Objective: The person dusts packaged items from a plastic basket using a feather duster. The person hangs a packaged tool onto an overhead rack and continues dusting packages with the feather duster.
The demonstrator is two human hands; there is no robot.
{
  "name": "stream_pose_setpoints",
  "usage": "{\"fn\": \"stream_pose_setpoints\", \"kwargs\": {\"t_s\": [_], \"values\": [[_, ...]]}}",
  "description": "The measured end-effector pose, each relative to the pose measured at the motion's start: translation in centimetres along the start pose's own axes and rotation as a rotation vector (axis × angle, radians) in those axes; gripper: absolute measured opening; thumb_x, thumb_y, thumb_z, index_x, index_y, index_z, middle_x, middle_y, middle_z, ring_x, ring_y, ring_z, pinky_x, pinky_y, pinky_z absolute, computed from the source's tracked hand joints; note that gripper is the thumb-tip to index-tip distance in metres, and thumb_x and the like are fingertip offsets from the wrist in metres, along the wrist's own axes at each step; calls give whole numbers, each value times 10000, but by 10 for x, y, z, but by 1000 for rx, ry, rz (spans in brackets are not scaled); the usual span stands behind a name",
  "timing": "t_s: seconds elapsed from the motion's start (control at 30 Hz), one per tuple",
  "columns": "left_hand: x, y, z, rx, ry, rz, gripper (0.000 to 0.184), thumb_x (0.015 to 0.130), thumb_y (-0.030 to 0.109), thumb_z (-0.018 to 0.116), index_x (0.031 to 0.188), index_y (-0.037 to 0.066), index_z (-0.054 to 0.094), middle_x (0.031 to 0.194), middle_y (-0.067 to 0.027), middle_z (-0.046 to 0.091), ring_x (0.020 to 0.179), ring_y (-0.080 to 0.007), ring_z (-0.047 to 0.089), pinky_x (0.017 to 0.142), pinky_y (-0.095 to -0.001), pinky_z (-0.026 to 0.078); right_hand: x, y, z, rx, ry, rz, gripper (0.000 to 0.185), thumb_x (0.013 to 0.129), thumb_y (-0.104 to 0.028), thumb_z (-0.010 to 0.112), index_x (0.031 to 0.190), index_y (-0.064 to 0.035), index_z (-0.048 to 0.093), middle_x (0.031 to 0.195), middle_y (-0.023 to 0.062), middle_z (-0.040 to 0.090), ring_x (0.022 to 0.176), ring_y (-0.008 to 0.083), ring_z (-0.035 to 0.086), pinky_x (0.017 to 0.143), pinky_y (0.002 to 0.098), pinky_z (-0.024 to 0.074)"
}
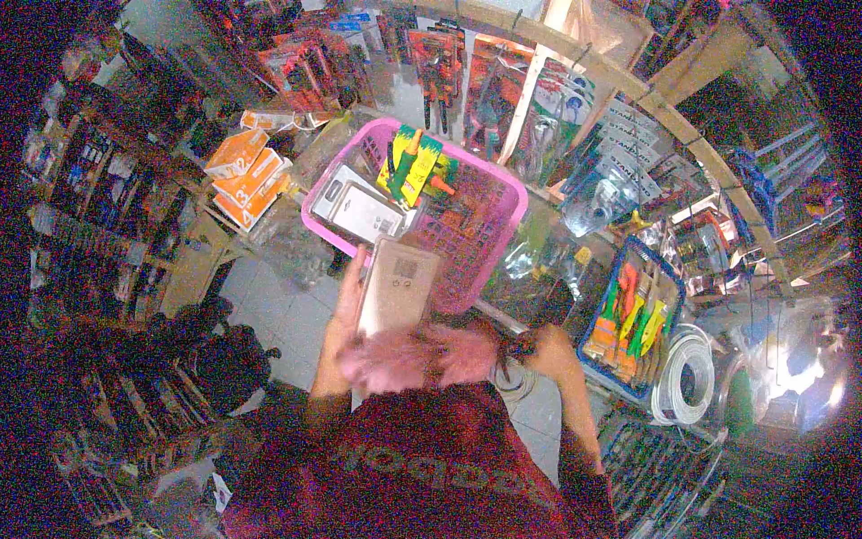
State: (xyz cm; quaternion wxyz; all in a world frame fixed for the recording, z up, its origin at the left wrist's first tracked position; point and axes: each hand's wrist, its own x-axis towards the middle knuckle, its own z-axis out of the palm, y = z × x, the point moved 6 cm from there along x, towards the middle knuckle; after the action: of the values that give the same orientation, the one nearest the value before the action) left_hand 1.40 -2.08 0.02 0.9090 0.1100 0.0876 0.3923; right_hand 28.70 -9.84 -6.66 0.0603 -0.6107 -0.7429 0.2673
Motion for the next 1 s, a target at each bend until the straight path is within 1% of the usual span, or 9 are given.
{"fn": "stream_pose_setpoints", "kwargs": {"t_s": [0.13,0.27,0.37,0.47,0.57,0.67,0.77,0.87,1.0], "values": [[4,20,-4,150,130,231,584,935,432,357,1374,48,346,1294,-151,476,1126,-266,512,935,-388,434,-1,3,-2,70,89,54,270,627,-261,695,738,-18,650,649,178,607,597,366,584,583,430,477],[3,39,3,203,113,247,604,910,364,413,1374,-12,323,1345,-138,435,1172,-250,465,978,-363,388,-4,6,1,249,76,76,251,651,-256,700,749,-29,658,633,166,594,614,339,579,629,419,484],[-4,47,-2,168,80,187,584,927,362,400,1382,7,315,1323,-135,458,1151,-247,490,971,-368,400,-24,38,-2,144,639,56,103,626,-98,639,666,-7,614,602,182,561,626,341,565,688,381,460],[-4,54,-5,218,65,196,575,933,370,390,1386,24,317,1340,-130,445,1159,-247,493,983,-369,393,-26,43,-3,143,577,93,105,648,-100,629,646,-2,592,585,186,532,660,316,579,727,381,438],[-3,59,4,299,103,252,554,936,355,391,1377,24,330,1345,-125,443,1173,-244,482,991,-376,383,-26,37,6,89,-33,121,197,664,-210,658,766,-42,643,727,176,595,781,356,557,751,411,452],[-4,58,9,310,112,247,522,937,333,397,1357,24,356,1343,-123,444,1183,-240,471,993,-383,377,-26,29,-6,195,-6,257,195,651,-216,661,734,-42,633,732,176,606,751,366,564,730,419,461],[-3,56,9,303,107,220,503,937,321,404,1341,22,375,1338,-127,449,1173,-235,478,987,-378,380,-24,41,-5,69,225,186,183,646,-213,659,703,-42,631,696,165,613,677,361,578,689,434,469],[0,56,-8,287,196,235,523,933,329,411,1346,11,366,1330,-132,456,1145,-229,500,975,-365,391,-25,12,-8,10,-18,20,226,645,-235,662,738,-31,629,715,175,617,677,369,583,676,446,469],[-1,53,5,295,122,206,557,930,344,410,1362,-2,343,1309,-132,474,1130,-224,512,971,-357,397,-23,21,-16,34,188,126,257,639,-266,666,743,-33,629,689,172,605,676,366,581,668,445,468]]}}
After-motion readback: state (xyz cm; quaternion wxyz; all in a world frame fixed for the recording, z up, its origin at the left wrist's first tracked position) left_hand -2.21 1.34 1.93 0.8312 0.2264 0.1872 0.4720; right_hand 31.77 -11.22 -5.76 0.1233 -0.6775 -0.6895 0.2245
